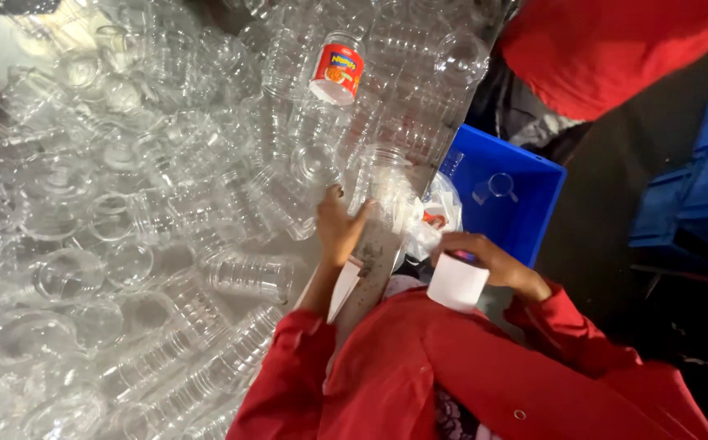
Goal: The person applies adhesive labels to clear plastic jars by hand, picking up each jar individually and pressing the label onto its side surface before returning it to the table.
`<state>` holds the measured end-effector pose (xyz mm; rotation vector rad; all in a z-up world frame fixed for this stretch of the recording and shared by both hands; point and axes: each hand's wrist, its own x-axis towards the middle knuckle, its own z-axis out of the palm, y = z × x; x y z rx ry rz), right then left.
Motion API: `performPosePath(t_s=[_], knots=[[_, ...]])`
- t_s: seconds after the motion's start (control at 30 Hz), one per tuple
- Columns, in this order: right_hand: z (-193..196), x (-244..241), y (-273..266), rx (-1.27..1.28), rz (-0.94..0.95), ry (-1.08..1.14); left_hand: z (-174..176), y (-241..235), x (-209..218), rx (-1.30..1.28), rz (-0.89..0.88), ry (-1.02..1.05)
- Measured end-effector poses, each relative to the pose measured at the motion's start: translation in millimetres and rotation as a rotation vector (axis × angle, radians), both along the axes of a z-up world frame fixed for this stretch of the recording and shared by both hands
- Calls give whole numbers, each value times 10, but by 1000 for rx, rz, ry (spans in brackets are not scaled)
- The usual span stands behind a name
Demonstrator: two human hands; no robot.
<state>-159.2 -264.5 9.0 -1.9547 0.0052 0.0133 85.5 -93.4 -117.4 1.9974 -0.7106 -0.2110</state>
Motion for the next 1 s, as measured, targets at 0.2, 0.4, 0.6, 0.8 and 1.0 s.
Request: performPosePath(t_s=[0.2, 0.4, 0.6, 0.8, 1.0], knots=[[275, -252, 95, 448, -282, 56, -596, -415, -195, 293, -131, 110], [90, -395, -147, 30, -438, 272, 144, 914, -393, 624, -285, -221], [90, -200, -88, 107, -368, 214, 276, 1020, -744, 865, -278, -146], [-536, -271, -351, 398, -539, 198, 374, 1185, -678, -203, -222, 341], [-496, 53, -256, 412, -663, -217, 1112, 1254, -979, -362, -553, 623]])
